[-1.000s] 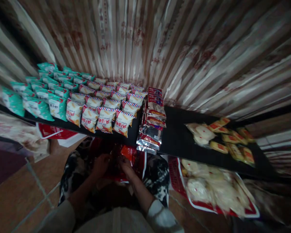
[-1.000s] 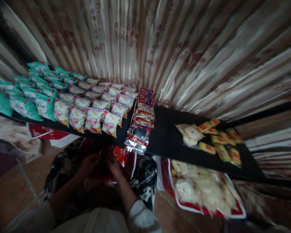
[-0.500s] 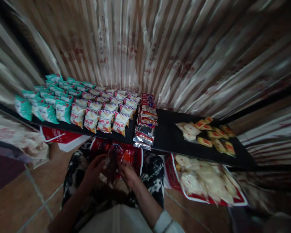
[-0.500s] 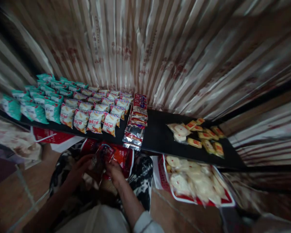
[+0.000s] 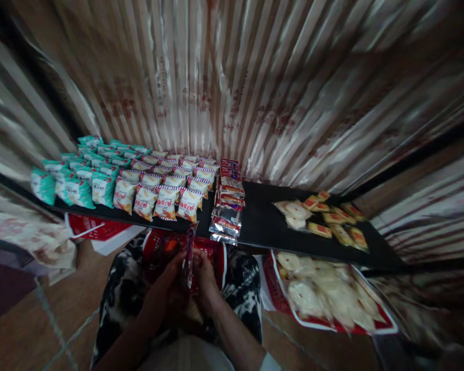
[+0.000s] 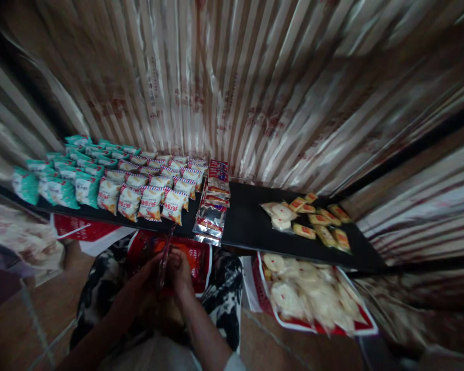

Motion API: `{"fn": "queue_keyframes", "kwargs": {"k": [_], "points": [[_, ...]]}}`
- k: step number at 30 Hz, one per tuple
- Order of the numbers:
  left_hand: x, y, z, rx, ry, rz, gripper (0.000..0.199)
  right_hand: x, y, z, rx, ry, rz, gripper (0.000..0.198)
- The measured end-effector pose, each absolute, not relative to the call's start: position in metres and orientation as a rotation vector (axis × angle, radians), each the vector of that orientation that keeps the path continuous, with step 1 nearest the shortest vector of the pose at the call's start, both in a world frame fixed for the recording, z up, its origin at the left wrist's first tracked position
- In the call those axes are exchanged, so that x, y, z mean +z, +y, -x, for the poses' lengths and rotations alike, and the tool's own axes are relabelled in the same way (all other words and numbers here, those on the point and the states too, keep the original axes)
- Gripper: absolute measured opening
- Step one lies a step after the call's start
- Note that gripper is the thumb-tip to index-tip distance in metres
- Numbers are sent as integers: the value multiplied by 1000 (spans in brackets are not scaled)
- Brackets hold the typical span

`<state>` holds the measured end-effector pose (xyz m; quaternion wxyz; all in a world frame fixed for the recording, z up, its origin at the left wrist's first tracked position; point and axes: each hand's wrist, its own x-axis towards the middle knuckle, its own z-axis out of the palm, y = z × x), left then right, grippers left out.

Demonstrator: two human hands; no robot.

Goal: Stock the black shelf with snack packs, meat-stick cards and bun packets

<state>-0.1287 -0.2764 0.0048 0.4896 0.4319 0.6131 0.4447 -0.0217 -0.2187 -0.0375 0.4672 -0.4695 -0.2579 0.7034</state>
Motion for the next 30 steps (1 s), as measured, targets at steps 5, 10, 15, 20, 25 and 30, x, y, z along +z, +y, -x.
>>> {"fn": "queue_keyframes", "kwargs": {"k": [5, 10, 15, 20, 25, 30], "points": [[-1, -261, 117, 1155, 1389, -1180, 43, -20, -218, 8, 1699, -698, 1065, 42], [-8, -249, 101, 1179, 1594, -1418, 33, 0, -221, -15, 1822, -532, 1114, 59], [-1, -244, 80, 1121, 1632, -1553, 32, 15, -218, -41, 1792, -490, 987, 63], [5, -230, 64, 1104, 1585, -1582, 33, 18, -214, -61, 1616, -585, 1051, 53], [15, -213, 54, 1170, 1380, -1587, 38, 10, -196, -84, 1458, -627, 1174, 43], [22, -186, 34, 1195, 1360, -1488, 33, 17, -165, -106, 1309, -657, 1214, 40]]}}
